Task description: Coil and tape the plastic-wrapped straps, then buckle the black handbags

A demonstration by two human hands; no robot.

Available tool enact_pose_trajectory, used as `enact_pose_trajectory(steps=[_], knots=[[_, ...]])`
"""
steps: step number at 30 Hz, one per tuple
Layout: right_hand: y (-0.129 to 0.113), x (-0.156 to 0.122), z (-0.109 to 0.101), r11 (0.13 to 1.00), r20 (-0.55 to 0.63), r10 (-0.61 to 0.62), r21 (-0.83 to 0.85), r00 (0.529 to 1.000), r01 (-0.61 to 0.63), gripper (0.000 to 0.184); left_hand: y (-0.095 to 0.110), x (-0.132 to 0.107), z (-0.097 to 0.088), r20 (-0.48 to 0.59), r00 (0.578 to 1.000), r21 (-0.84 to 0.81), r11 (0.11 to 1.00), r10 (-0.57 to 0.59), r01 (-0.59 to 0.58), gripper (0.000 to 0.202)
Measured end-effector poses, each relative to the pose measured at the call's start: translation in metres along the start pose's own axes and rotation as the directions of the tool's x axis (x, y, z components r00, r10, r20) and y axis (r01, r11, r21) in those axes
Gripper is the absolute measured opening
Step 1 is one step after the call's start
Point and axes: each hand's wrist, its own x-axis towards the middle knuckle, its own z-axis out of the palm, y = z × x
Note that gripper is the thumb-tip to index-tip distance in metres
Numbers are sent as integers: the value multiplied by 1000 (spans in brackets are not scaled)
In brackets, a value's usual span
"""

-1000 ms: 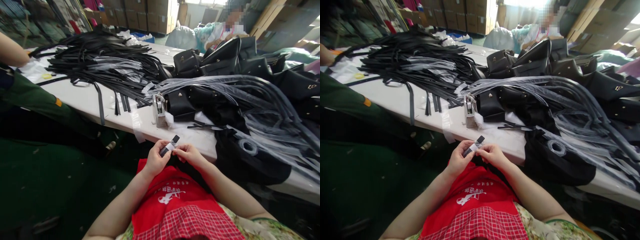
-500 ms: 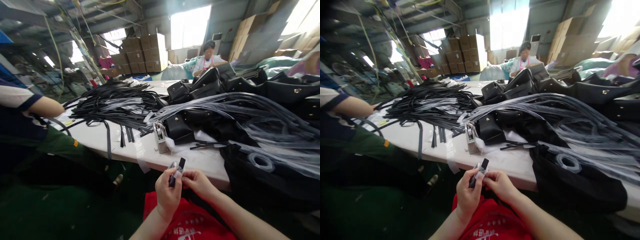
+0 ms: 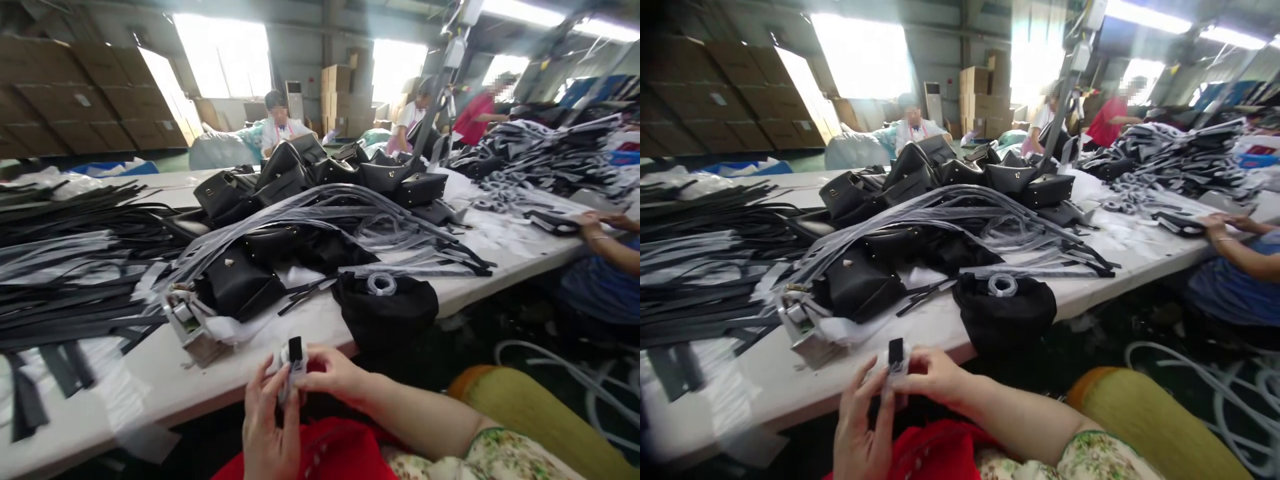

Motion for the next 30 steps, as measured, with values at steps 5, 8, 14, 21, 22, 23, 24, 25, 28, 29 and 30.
enact_pose_trajectory(steps=[5, 8, 14, 21, 22, 23, 24, 25, 28, 29, 30], knots=[[-50, -18, -88, 378, -341, -716, -923, 609, -73, 20, -9, -4, 10, 157, 979, -11, 990, -134, 137, 41], [-46, -17, -144, 64, -327, -679, -918, 657, -391, 20, -18, -7, 17, 199, 962, -38, 980, -186, 197, 38], [-24, -11, -192, -134, -239, -141, -957, 961, -258, 22, -14, -10, 20, 313, 927, -135, 957, -205, 257, 31], [-61, 47, -149, 74, -149, -413, -989, 898, -130, 24, -13, -7, 5, 230, 935, -178, 933, -271, 314, 27], [-62, 63, -140, 49, -110, -354, -994, 929, -99, 25, -13, -7, 2, 228, 933, -182, 930, -277, 321, 27], [-60, 80, -133, 5, -91, -271, -996, 958, -93, 26, -13, -7, -1, 227, 932, -186, 926, -284, 328, 27], [-57, 96, -128, -49, -94, -180, -993, 979, -104, 26, -12, -8, -4, 226, 930, -192, 923, -291, 335, 27], [-51, 110, -125, -106, -117, -91, -986, 989, -127, 26, -12, -9, -7, 226, 928, -197, 919, -297, 342, 27], [-32, 139, -130, -196, -196, 90, -965, 976, -176, 29, -13, -17, -18, 208, 923, -200, 910, -323, 363, 27], [-27, 144, -133, -194, -201, 118, -965, 972, -176, 28, -15, -20, -21, 198, 921, -197, 907, -336, 373, 27], [-24, 149, -137, -188, -202, 137, -966, 970, -175, 27, -17, -23, -23, 187, 917, -193, 902, -352, 386, 27]])
